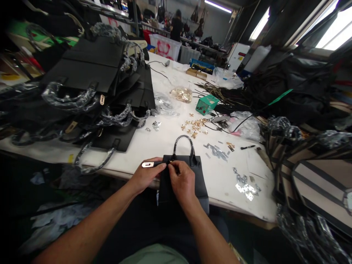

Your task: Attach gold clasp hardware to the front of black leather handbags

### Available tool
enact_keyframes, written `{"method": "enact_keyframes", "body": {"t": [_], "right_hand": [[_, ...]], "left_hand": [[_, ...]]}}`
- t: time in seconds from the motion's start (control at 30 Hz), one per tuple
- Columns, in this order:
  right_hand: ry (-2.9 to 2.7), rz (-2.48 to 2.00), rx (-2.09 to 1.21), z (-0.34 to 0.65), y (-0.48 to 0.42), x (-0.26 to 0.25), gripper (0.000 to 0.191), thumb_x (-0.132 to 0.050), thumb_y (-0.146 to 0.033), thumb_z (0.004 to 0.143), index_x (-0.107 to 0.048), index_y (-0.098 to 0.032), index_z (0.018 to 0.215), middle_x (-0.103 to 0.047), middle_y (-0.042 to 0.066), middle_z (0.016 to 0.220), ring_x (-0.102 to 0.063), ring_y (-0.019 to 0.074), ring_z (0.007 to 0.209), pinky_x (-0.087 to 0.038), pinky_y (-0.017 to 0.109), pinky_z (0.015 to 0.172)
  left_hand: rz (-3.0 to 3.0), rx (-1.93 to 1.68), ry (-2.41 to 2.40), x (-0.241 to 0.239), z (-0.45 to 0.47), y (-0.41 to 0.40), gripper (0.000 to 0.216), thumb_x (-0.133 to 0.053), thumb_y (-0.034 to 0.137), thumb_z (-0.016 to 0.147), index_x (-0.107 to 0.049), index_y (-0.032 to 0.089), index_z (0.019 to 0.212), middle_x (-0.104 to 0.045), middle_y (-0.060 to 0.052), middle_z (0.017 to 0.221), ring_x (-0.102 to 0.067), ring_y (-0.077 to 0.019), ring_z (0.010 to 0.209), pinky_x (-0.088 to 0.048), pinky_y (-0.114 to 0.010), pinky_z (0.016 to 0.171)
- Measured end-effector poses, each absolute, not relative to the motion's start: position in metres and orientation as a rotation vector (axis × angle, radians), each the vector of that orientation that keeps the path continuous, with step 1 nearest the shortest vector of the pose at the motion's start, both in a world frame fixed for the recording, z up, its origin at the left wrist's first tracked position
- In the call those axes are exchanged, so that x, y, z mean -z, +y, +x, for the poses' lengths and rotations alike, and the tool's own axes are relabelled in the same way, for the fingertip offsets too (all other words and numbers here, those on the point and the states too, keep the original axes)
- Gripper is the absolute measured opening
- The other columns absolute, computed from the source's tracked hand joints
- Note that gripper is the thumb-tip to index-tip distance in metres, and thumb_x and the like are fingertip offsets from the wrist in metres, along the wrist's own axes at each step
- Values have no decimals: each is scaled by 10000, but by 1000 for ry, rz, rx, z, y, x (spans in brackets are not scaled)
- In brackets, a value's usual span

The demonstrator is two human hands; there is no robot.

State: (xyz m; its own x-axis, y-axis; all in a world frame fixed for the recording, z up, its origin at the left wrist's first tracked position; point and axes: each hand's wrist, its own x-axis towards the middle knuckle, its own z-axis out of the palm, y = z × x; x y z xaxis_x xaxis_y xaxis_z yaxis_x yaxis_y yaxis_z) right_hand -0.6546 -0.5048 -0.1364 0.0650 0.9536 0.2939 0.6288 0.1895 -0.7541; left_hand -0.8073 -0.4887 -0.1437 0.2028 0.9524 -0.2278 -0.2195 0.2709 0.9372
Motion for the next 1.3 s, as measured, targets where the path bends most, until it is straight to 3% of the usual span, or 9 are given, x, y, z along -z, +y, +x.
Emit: {"method": "enact_keyframes", "body": {"t": [0.23,0.5,0.73,0.97,1.1,1.2,1.3], "right_hand": [[-1586,-1555,-680,-656,-501,131,213,-583,-298,860,-658,-192,1030,-684,10,797,-614,146,643,-490,255,640],[-1775,-1543,-727,-652,-490,120,130,-552,-254,843,-667,-215,888,-637,-28,682,-540,127,556,-416,238,552],[-1811,-1453,-805,-645,-486,123,162,-567,-266,856,-691,-222,950,-712,12,911,-641,174,811,-480,277,773],[-1749,-1440,-883,-642,-484,127,173,-578,-275,846,-710,-229,948,-720,15,952,-651,187,883,-486,306,848],[-1705,-1503,-888,-645,-480,124,169,-594,-277,830,-721,-234,934,-725,3,881,-657,177,794,-500,298,764],[-1629,-1530,-913,-647,-482,121,188,-607,-312,821,-707,-217,949,-703,-4,761,-633,163,659,-494,277,644],[-1564,-1519,-895,-647,-488,120,186,-615,-333,820,-692,-205,932,-682,-8,723,-624,157,641,-489,265,632]], "left_hand": [[968,-1026,1030,151,-805,-490,227,-629,333,827,-691,162,962,-645,-9,767,-553,-129,668,-440,-227,594],[1214,-1078,1143,151,-805,-491,155,-577,296,854,-683,183,841,-602,4,764,-527,-130,704,-414,-219,606],[1213,-1013,1114,148,-807,-490,213,-568,293,849,-712,193,970,-659,-25,853,-583,-168,780,-458,-249,665],[1161,-995,1075,147,-807,-488,261,-570,302,850,-710,188,1040,-660,-31,868,-605,-190,819,-472,-271,708],[1193,-1055,1122,144,-808,-488,218,-595,310,843,-723,184,966,-656,-26,863,-592,-176,800,-455,-262,707],[1116,-1073,1088,142,-808,-489,285,-615,329,836,-710,170,1053,-679,-44,907,-603,-180,821,-464,-263,704],[954,-1067,1053,140,-804,-491,344,-649,338,812,-689,170,1109,-703,-47,897,-624,-180,811,-484,-271,713]]}}
